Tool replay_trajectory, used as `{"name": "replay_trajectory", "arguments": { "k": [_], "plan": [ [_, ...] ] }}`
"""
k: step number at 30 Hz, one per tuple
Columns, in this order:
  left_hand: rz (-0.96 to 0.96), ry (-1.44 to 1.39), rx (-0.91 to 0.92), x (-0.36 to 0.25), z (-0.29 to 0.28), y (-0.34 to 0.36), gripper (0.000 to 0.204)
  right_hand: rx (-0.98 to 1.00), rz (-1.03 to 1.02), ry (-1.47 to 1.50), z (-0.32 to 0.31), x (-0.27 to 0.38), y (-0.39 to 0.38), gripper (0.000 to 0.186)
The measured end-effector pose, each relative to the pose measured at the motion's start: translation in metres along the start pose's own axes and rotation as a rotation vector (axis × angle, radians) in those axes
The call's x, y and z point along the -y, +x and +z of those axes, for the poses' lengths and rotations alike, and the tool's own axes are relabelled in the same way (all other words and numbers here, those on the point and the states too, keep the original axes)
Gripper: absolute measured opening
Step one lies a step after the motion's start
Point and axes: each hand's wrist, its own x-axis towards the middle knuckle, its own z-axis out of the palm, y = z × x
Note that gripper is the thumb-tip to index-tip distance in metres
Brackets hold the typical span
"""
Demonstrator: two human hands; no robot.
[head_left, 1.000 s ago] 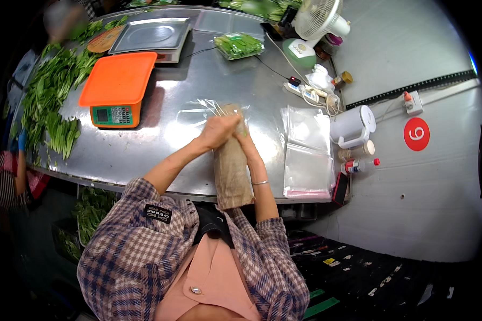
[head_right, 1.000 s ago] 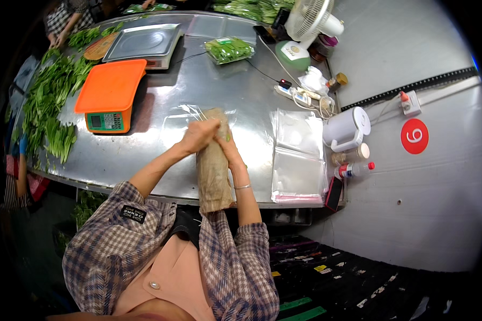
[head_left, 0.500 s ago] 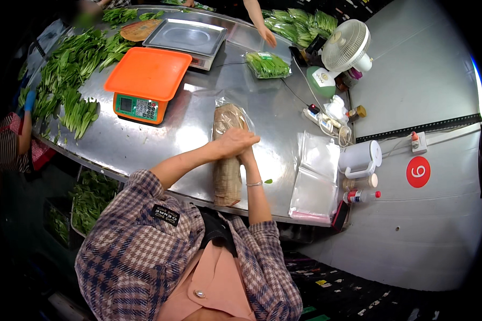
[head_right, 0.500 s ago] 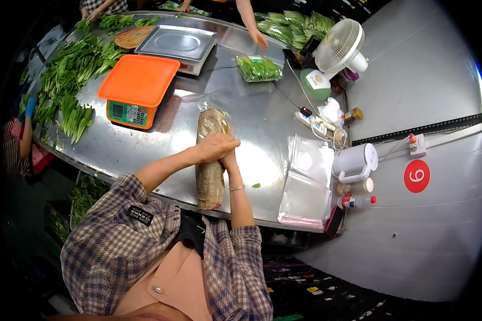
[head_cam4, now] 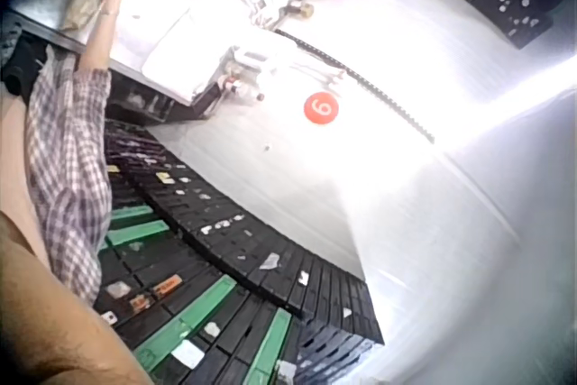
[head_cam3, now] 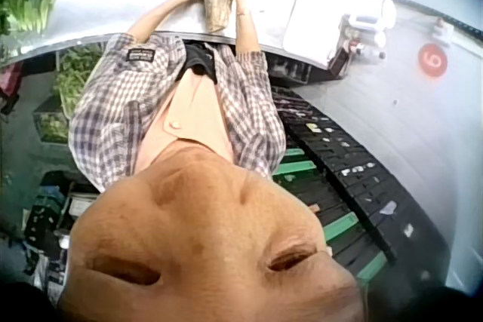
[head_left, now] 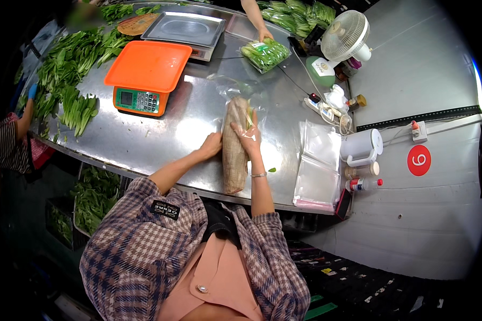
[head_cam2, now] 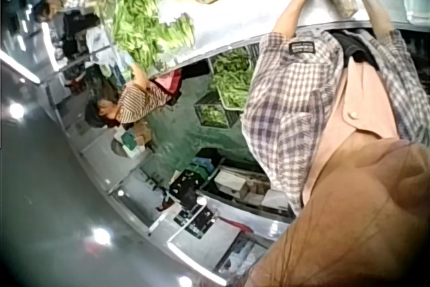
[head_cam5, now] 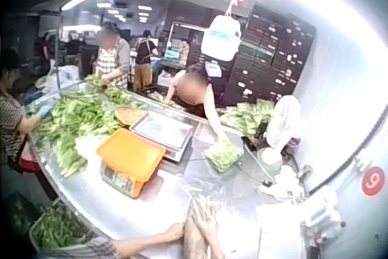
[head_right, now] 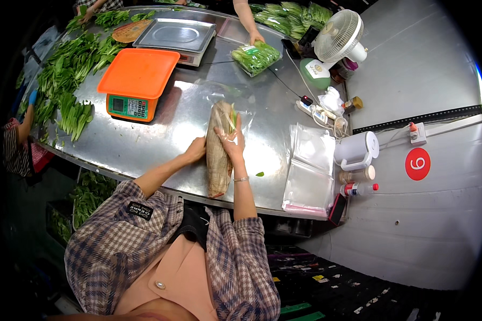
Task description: The person places leafy green vegetables into a plastic bag, seals the bag with tape, and then sorts and weighs more vegetables using an orange scale.
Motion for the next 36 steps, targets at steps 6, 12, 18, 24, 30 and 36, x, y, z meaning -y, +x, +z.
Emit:
{"name": "replay_trajectory", "arguments": {
  "k": [6, 12, 18, 24, 30, 36],
  "plan": [
    [0.057, 0.160, 0.186, -0.035, 0.008, -0.053, 0.021, -0.074, 0.066, -0.173, -0.009, 0.004, 0.000, 0.088],
    [-0.179, -0.350, -0.039, 0.006, 0.023, -0.043, 0.028, 0.078, -0.023, -0.265, 0.013, 0.044, -0.013, 0.085],
    [-0.081, 0.020, 0.099, -0.018, 0.022, -0.080, 0.027, 0.141, -0.014, -0.492, 0.033, 0.023, -0.002, 0.076],
    [-0.033, 0.065, 0.113, -0.031, 0.026, -0.087, 0.020, 0.000, -0.251, -0.477, 0.055, 0.028, 0.007, 0.074],
    [-0.361, -0.343, 0.021, 0.004, -0.005, -0.083, 0.026, 0.015, -0.343, -0.410, 0.066, 0.043, 0.005, 0.074],
    [-0.121, 0.234, 0.348, -0.047, -0.032, -0.109, 0.034, 0.053, -0.288, -0.512, 0.092, 0.043, 0.015, 0.074]
  ]
}}
